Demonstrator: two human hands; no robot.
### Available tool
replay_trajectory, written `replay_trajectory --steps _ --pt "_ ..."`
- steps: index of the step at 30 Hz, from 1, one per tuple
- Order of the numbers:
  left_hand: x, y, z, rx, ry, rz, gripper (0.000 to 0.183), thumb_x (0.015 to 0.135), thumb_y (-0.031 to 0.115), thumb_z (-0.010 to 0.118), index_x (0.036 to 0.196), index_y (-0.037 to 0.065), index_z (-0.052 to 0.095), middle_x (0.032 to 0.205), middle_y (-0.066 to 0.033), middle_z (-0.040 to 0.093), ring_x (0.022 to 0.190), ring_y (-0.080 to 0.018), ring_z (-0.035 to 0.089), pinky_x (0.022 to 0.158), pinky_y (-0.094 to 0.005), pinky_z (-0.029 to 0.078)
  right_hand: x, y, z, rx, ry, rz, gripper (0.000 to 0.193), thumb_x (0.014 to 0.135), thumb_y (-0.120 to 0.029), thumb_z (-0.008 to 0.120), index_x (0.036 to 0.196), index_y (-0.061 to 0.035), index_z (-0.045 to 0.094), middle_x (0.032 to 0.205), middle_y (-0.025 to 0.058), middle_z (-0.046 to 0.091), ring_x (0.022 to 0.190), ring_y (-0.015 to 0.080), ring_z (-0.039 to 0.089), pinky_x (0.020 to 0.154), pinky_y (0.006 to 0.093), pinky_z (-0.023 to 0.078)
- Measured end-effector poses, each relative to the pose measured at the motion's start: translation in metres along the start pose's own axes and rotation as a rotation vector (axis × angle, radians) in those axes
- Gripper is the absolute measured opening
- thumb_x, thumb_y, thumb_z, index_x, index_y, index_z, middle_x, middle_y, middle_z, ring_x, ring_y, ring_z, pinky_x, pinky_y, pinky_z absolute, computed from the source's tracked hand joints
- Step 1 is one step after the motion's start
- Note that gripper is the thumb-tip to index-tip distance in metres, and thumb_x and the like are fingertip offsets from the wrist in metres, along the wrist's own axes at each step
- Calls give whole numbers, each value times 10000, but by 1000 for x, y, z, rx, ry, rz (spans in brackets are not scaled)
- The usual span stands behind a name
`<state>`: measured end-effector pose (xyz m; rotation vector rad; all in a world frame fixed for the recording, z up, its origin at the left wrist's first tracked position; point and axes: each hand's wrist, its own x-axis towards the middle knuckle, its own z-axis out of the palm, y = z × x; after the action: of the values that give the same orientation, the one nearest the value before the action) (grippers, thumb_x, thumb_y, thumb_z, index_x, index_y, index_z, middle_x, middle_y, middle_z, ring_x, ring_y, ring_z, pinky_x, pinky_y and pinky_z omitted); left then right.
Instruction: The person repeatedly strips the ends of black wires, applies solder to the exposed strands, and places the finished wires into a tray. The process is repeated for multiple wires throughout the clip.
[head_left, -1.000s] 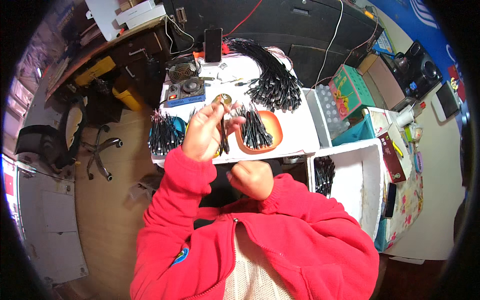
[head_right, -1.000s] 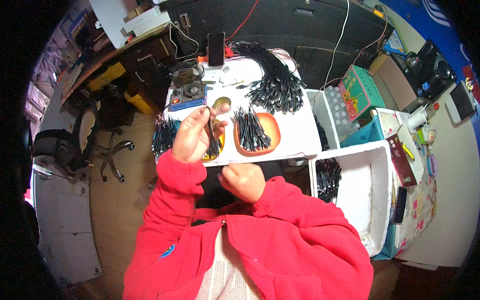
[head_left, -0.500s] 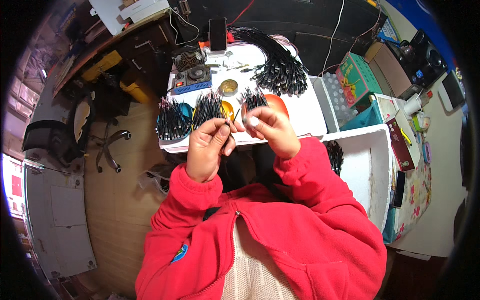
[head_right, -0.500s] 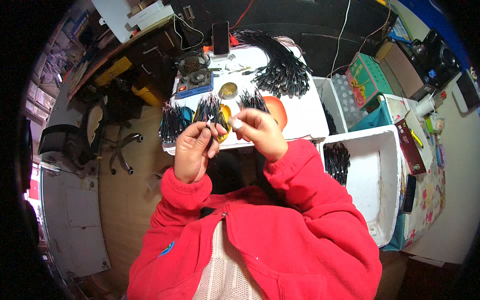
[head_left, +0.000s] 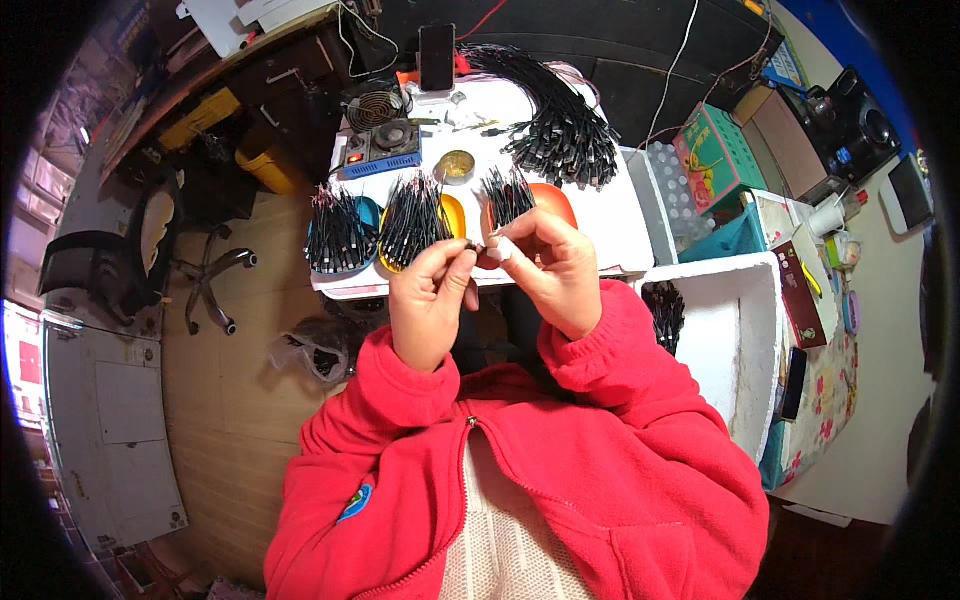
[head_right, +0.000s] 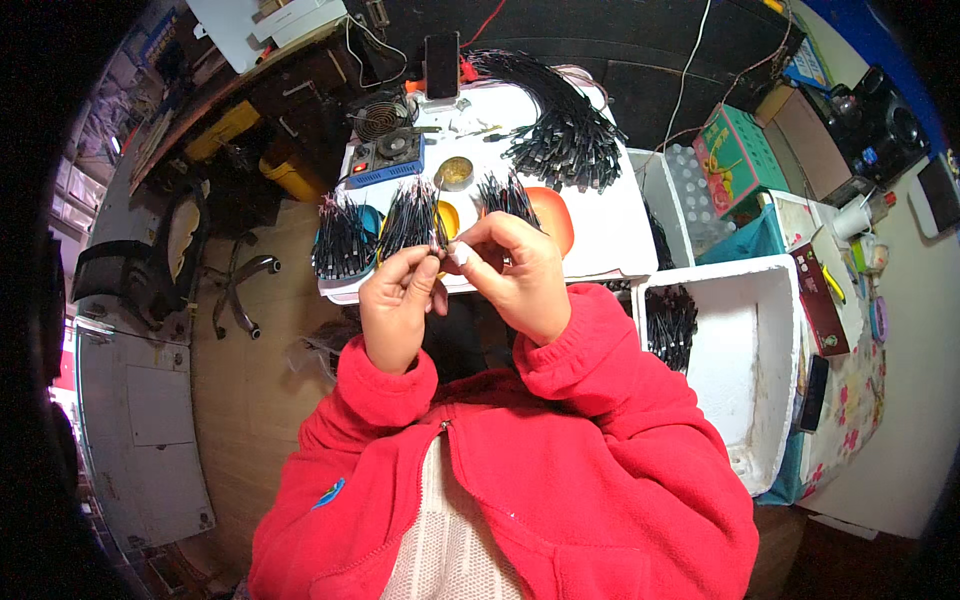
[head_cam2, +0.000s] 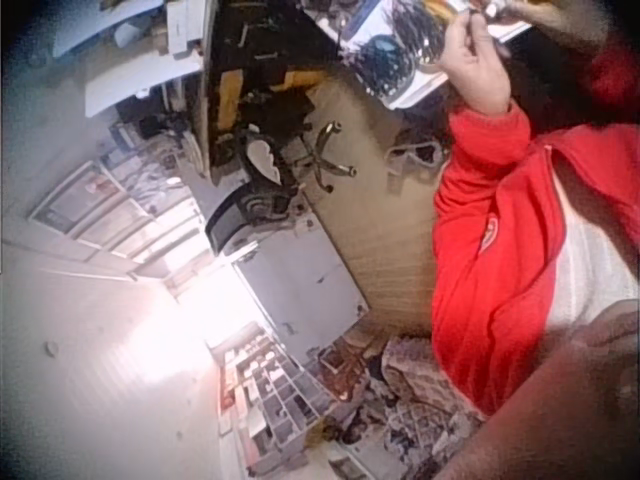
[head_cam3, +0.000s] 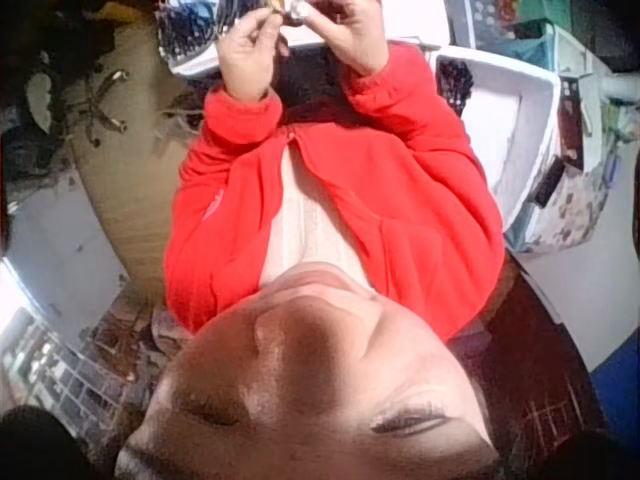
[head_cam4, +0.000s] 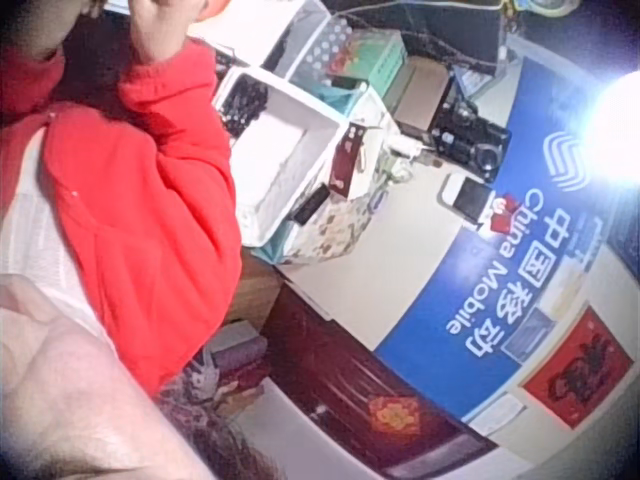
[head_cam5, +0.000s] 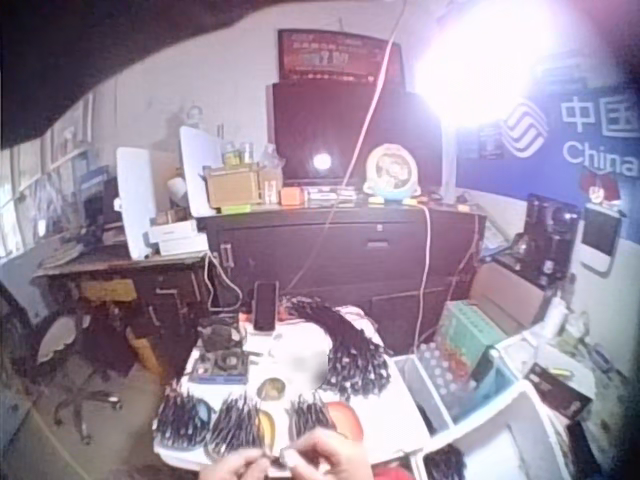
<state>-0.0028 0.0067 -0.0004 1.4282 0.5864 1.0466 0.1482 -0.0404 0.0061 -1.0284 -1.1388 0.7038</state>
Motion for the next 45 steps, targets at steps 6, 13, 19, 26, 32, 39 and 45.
replay_trajectory --steps 6,13,19,26,32,39,45 --pt "-3 1 3 -65 -26 -46 180 966 105 564 1054 -37 631 761 -28 634 548 -30 450 481 -176 346 -4 -6 0 -60 0 -11 89 868 -51 677 884 14 617 782 33 595 676 69 561 590 207 442" --pt "-3 5 -5 -482 -196 -275 161 967 122 552 1004 -15 629 726 -15 598 531 -21 402 462 -156 265 -9 8 4 896 -158 350 89 923 -92 609 959 -18 574 854 47 631 715 84 557 621 210 427" --pt "-4 9 -3 -424 -173 -294 166 963 132 565 995 -18 629 708 -17 589 525 -28 401 466 -165 278 -12 2 -4 449 -56 215 81 920 -56 583 950 20 581 874 97 635 700 124 543 627 279 478" --pt "-4 5 -1 -514 -205 -329 175 962 138 566 962 -26 629 705 -9 580 559 -35 440 486 -165 299 -15 10 2 851 -66 377 84 930 -93 605 931 -16 572 843 65 635 780 138 610 723 254 498" --pt "5 -3 -10 -481 -255 -368 193 966 160 565 941 -14 645 713 -2 583 573 -28 444 498 -159 300 -3 7 -4 840 -161 575 163 913 -117 592 1029 -21 532 901 58 588 793 145 587 742 310 523" --pt "17 -14 -21 -457 -301 -376 201 972 157 562 959 -25 645 695 12 562 607 -35 470 540 -168 342 17 18 -8 810 -257 595 171 930 -113 601 1068 -44 525 936 41 586 805 147 596 774 293 502" --pt "25 -26 -26 -472 -264 -377 195 971 139 559 975 -38 640 714 1 579 650 -55 528 643 -196 476 15 35 4 1022 -233 774 171 937 -154 586 1057 -57 514 844 44 583 766 180 610 727 315 512"
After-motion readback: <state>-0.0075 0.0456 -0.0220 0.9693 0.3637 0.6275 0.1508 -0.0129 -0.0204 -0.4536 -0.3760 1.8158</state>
